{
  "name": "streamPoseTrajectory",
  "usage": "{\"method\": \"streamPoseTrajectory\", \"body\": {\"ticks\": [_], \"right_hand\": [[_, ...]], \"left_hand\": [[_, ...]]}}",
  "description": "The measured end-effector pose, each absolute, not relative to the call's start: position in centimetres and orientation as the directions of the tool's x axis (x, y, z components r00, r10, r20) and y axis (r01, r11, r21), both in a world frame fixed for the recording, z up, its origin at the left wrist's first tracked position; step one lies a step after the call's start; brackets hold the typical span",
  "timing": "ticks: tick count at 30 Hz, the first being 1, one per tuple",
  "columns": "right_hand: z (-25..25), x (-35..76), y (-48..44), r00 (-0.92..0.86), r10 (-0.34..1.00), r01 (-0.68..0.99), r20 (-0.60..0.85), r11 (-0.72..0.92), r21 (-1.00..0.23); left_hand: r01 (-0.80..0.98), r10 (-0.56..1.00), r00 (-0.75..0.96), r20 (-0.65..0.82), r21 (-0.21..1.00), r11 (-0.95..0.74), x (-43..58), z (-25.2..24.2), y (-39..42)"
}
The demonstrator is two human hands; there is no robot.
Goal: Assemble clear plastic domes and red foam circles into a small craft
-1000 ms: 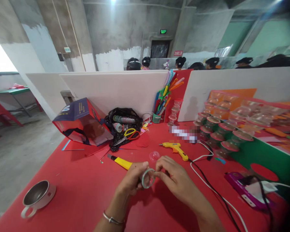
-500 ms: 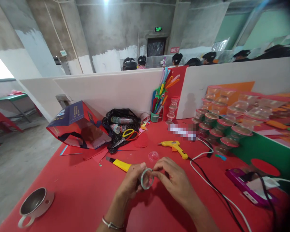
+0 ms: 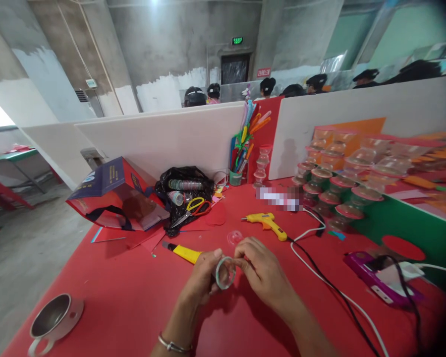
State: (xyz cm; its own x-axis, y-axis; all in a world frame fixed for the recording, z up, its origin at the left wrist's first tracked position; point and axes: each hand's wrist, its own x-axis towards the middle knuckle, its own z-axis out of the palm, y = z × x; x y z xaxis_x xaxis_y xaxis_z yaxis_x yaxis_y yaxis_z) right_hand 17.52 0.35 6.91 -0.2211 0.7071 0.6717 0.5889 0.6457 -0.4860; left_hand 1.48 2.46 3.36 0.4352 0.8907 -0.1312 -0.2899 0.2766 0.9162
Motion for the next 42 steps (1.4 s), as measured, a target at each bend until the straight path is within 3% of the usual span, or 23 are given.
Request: {"method": "streamPoseTrajectory", "body": {"ticks": [9, 18, 24, 35, 42], "right_hand": [[5.9, 16.6, 0.1, -0.049, 0.689, 0.565, 0.723, 0.616, -0.549], [6.3, 16.4, -0.9, -0.069, 0.570, 0.785, 0.819, 0.537, -0.308], [6.7, 16.8, -1.2, -0.140, 0.571, 0.823, 0.809, 0.522, -0.226], [6.7, 16.3, -0.9, -0.060, 0.494, 0.825, 0.867, 0.514, -0.235], [6.8, 16.6, -0.7, -0.060, 0.579, 0.734, 0.813, 0.577, -0.357]], "left_hand": [[-0.357, 0.924, 0.373, -0.082, 0.907, 0.224, 1.8, 3.6, 2.4], [-0.374, 0.945, 0.324, -0.043, 0.912, 0.169, 2.0, 4.5, 2.2], [-0.327, 0.950, 0.306, -0.060, 0.931, 0.165, 2.2, 4.0, 2.3], [-0.396, 0.936, 0.351, -0.010, 0.904, 0.158, 2.8, 2.9, 2.3], [-0.463, 0.938, 0.346, 0.013, 0.872, 0.159, 2.6, 3.5, 2.2]]}}
